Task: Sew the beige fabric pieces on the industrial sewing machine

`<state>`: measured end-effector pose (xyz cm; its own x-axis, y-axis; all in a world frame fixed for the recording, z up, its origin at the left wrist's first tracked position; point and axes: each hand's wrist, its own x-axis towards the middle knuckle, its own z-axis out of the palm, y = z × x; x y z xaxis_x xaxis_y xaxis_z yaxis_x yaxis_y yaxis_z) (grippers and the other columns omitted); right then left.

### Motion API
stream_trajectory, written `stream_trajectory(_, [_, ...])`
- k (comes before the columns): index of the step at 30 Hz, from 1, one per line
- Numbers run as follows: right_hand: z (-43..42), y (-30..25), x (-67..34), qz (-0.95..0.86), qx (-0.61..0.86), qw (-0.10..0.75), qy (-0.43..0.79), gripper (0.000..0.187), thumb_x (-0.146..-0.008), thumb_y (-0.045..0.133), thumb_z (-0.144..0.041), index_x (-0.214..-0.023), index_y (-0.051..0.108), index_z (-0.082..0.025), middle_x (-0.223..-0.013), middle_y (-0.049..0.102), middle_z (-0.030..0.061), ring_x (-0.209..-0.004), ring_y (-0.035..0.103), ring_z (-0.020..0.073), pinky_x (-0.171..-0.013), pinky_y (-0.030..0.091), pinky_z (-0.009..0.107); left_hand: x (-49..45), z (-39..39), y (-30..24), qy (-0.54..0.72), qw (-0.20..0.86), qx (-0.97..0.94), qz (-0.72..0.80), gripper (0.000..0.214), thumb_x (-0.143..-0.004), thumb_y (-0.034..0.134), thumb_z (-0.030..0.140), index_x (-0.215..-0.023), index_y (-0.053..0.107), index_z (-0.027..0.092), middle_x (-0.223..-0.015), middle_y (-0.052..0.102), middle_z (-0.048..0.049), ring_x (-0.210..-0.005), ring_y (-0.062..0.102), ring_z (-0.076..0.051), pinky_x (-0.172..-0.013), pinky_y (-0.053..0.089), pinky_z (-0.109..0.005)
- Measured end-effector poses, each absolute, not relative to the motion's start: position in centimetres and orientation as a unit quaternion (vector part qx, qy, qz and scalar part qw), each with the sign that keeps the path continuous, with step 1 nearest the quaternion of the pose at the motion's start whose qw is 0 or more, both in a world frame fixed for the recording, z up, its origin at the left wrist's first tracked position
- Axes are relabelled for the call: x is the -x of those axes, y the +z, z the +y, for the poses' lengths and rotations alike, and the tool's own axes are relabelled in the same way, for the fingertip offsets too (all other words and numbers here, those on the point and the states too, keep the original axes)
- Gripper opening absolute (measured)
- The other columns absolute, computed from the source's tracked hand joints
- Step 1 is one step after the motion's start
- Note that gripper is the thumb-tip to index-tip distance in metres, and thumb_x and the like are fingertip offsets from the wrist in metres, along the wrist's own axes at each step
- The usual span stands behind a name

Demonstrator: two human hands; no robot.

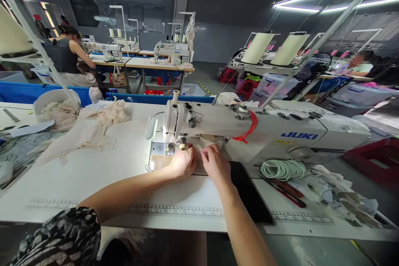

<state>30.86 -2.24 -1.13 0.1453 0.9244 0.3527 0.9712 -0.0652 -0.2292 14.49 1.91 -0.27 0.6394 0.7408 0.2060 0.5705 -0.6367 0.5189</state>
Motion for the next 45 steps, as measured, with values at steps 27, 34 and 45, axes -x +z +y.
stream_trajectory(27, [-2.8,-0.7,-32.3,-0.681,0.682,0.266,0.005,0.014,-0.088,0.053,-0.031,-0.082,0.064,-0.024,-0.098,0.069,0.0068,-0.077,0.066,0.0192,-0.057,0.041,0.028,-10.8,0.0,2.1,0.231,0.365,-0.812,0.392,0.016,-0.099,0.048,0.023,-0.084,0.051,0.022,-0.067,0.061,0.0008,-0.066,0.065,-0.019,-0.067,0.052,-0.030])
stream_trajectory(34, [-2.3,-1.4,-32.5,-0.686,0.660,0.306,-0.003,0.017,-0.086,0.048,-0.036,-0.078,0.059,-0.026,-0.089,0.067,0.0071,-0.075,0.064,0.0214,-0.063,0.046,0.033,-0.8,1.1,3.2,0.172,0.252,-0.790,0.532,0.016,-0.097,0.052,0.023,-0.082,0.059,0.021,-0.074,0.069,0.0004,-0.075,0.065,-0.019,-0.069,0.048,-0.029])
stream_trajectory(45, [-1.3,-1.1,-34.2,-0.673,0.663,0.321,-0.056,0.020,-0.081,0.055,-0.046,-0.089,0.064,-0.030,-0.096,0.073,0.0110,-0.059,0.059,0.0217,-0.055,0.048,0.038,11.6,5.9,3.8,0.181,0.122,-0.834,0.507,0.019,-0.097,0.052,0.019,-0.092,0.070,0.018,-0.099,0.073,-0.0082,-0.098,0.065,-0.022,-0.092,0.051,-0.032])
